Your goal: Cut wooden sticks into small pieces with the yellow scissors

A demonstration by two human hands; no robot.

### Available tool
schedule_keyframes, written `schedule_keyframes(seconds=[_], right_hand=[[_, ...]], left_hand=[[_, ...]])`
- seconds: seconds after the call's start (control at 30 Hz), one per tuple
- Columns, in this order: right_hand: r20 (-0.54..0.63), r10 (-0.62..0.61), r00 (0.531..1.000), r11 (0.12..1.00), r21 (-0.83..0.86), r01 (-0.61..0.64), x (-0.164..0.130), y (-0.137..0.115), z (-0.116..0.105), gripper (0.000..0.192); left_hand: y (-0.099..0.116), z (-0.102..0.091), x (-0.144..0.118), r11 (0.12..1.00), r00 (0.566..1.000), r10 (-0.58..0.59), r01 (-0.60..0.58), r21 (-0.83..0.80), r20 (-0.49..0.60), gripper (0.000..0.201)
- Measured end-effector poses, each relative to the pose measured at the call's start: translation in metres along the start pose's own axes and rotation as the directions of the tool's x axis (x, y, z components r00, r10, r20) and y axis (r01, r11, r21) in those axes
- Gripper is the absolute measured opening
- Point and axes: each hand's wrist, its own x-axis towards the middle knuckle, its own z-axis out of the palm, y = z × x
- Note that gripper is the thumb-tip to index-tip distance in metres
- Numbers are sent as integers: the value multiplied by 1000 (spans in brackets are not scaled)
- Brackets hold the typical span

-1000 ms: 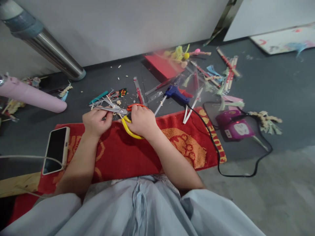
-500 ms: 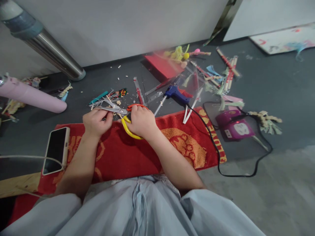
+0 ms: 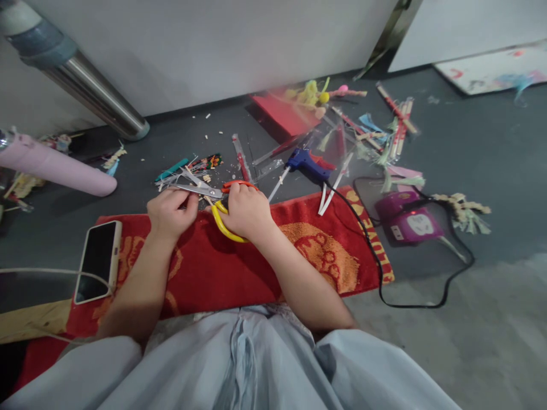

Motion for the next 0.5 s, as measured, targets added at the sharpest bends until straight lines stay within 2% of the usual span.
schedule_keyframes(seconds=[0.2, 0.4, 0.5], right_hand=[[1, -3, 1000, 1000, 0, 3, 0, -1, -2, 65], [-4, -13, 1000, 1000, 17, 13, 0, 0, 0, 67], [1, -17, 1000, 1000, 23, 17, 0, 0, 1, 68]], left_hand=[[4, -3, 5, 998, 998, 50, -52, -38, -47, 27], [5, 0, 4, 986, 996, -85, 86, -146, 12, 29], [6, 1, 4, 978, 994, -111, 113, -175, 19, 29]])
